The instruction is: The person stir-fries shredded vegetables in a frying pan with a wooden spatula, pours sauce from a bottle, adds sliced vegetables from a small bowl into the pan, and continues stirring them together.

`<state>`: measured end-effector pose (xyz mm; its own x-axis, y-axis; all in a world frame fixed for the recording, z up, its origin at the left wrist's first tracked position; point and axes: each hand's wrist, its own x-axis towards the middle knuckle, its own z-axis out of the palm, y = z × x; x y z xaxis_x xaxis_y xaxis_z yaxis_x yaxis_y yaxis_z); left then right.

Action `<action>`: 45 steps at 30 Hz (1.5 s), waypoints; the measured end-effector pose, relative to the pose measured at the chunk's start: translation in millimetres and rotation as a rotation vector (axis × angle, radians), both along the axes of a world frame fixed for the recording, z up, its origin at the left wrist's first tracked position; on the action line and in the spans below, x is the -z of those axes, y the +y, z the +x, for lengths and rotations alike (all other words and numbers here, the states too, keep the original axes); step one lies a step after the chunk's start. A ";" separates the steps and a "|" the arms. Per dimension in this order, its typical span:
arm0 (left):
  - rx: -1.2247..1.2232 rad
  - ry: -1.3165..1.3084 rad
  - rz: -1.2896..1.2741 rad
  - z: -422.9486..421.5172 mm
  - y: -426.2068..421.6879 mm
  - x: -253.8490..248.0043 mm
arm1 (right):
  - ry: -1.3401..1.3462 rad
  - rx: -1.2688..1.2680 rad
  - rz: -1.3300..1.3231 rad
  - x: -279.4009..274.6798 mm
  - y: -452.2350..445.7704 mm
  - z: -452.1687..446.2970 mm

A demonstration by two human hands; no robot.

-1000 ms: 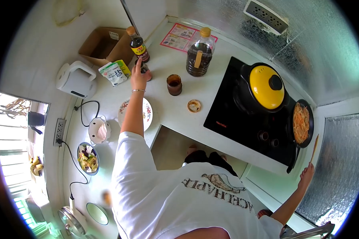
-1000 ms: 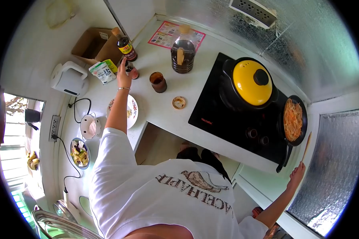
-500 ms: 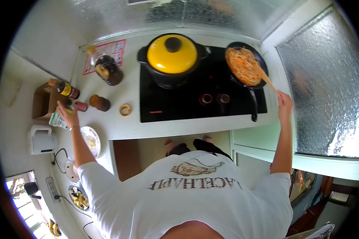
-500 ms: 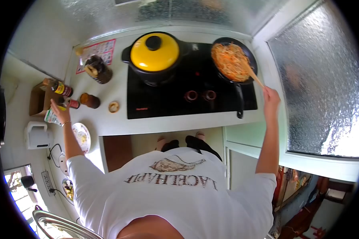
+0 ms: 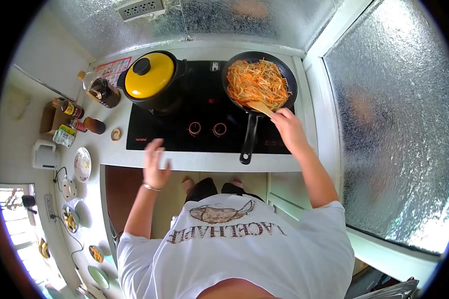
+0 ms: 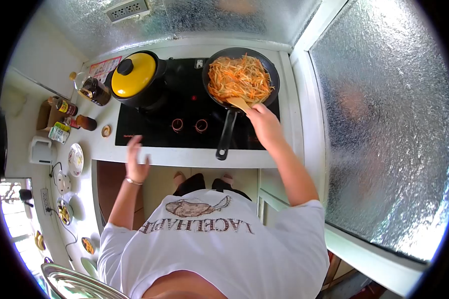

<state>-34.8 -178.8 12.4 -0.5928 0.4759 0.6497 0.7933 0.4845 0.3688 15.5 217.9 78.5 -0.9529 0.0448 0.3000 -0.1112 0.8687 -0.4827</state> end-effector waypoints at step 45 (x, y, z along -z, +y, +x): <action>0.390 -2.106 0.756 44.3 173.4 14.4 | 0.157 -0.050 0.161 36.1 21.6 -60.8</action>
